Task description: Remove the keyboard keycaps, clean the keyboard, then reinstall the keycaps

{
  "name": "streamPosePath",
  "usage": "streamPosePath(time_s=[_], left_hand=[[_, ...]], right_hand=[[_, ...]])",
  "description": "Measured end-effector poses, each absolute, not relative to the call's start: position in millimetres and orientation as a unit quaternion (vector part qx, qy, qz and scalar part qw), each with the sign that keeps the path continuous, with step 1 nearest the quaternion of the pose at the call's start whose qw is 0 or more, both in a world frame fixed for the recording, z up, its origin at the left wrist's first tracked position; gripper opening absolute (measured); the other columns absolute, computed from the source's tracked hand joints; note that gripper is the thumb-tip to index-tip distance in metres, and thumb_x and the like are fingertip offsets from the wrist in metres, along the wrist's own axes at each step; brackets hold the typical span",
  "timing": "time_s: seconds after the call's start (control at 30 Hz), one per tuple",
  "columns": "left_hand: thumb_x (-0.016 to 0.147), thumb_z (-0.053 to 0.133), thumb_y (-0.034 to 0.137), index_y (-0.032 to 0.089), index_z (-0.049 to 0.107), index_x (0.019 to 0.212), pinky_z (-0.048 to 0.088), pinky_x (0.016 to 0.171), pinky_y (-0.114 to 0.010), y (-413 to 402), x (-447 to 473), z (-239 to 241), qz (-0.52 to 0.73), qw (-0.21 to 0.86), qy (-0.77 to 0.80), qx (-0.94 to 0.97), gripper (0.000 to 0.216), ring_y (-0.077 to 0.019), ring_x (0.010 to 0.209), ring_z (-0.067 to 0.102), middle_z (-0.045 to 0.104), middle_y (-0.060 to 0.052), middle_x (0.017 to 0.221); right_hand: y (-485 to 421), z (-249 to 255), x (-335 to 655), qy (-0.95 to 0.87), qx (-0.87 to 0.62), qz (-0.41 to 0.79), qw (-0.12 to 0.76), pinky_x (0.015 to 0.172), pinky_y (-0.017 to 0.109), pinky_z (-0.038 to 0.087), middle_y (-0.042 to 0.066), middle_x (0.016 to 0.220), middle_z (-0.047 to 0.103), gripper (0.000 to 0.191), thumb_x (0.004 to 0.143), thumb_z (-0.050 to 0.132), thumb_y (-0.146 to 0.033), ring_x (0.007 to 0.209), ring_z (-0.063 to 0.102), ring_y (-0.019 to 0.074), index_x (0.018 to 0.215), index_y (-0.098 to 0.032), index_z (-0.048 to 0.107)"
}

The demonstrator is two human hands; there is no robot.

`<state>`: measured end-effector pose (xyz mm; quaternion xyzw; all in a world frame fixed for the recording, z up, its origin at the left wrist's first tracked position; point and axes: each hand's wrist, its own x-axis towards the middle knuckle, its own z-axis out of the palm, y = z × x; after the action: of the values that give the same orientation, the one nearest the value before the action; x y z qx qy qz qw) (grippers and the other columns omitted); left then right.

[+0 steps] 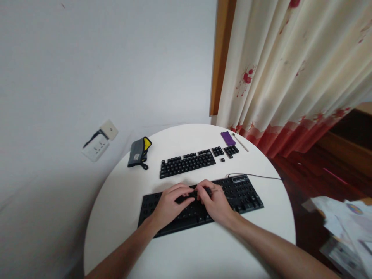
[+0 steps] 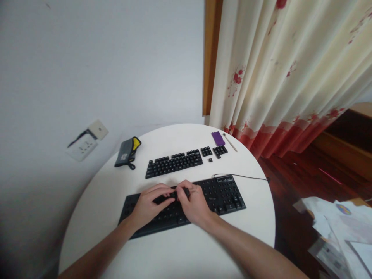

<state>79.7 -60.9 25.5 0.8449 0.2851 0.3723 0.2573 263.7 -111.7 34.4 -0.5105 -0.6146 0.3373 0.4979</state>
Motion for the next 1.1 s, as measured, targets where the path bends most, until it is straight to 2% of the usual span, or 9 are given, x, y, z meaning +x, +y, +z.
streamPosePath(time_s=[0.13,0.33,0.47,0.67,0.8,0.9,1.1], left_hand=[[0.084,0.071,0.022,0.018,0.073,0.097,0.058,0.075,-0.03,-59,80,19,0.381,0.249,0.27,0.849,0.014,-0.0181,0.082,0.068,0.072,-0.008,0.092],[0.085,0.071,0.021,0.02,0.075,0.097,0.059,0.078,-0.033,-60,81,18,0.38,0.251,0.27,0.848,0.013,-0.0192,0.086,0.068,0.072,-0.009,0.096],[0.085,0.07,0.018,0.02,0.075,0.098,0.058,0.082,-0.034,-60,82,23,0.383,0.261,0.271,0.844,0.014,-0.0193,0.089,0.068,0.072,-0.009,0.098],[0.085,0.07,0.023,0.02,0.075,0.096,0.057,0.075,-0.031,-60,82,28,0.399,0.235,0.286,0.839,0.012,-0.0183,0.082,0.067,0.072,-0.008,0.09],[0.085,0.07,0.023,0.019,0.074,0.095,0.057,0.074,-0.031,-61,82,29,0.41,0.229,0.287,0.835,0.011,-0.0179,0.079,0.067,0.072,-0.007,0.088],[0.083,0.072,0.023,0.019,0.073,0.094,0.057,0.073,-0.03,-62,81,30,0.418,0.229,0.282,0.833,0.011,-0.0176,0.078,0.066,0.072,-0.007,0.087],[0.081,0.075,0.025,0.018,0.072,0.087,0.054,0.068,-0.029,-61,79,31,0.429,0.253,0.241,0.833,0.009,-0.0177,0.074,0.065,0.071,-0.005,0.079]], right_hand=[[-113,27,267,-0.603,-0.511,0.362,0.494,0.08,0.028,0.049,0.004,0.089,0.072,0.028,0.097,0.046,-0.033,0.085,0.065,0.0176,0.094,-0.019,0.07],[-114,23,267,-0.604,-0.527,0.343,0.49,0.072,0.027,0.049,0.003,0.076,0.07,0.033,0.097,0.046,-0.035,0.071,0.064,0.0161,0.083,-0.018,0.071],[-115,23,269,-0.569,-0.544,0.369,0.494,0.067,0.027,0.049,0.003,0.073,0.068,0.032,0.098,0.045,-0.037,0.066,0.063,0.0157,0.088,-0.017,0.069],[-117,32,277,-0.635,-0.498,0.288,0.515,0.091,0.032,0.043,0.007,0.1,0.061,0.035,0.101,0.039,-0.033,0.098,0.058,0.0188,0.08,-0.02,0.064],[-117,34,280,-0.664,-0.444,0.333,0.501,0.084,0.031,0.046,0.004,0.089,0.061,0.028,0.101,0.036,-0.026,0.086,0.058,0.017,0.101,-0.021,0.063],[-117,29,279,-0.697,-0.433,0.319,0.473,0.083,0.031,0.046,0.005,0.093,0.061,0.027,0.098,0.041,-0.021,0.087,0.058,0.0177,0.116,-0.023,0.061],[-121,28,272,-0.719,-0.443,0.295,0.447,0.075,0.027,0.047,0.004,0.092,0.061,0.018,0.089,0.058,-0.017,0.084,0.059,0.017,0.106,-0.021,0.065]])
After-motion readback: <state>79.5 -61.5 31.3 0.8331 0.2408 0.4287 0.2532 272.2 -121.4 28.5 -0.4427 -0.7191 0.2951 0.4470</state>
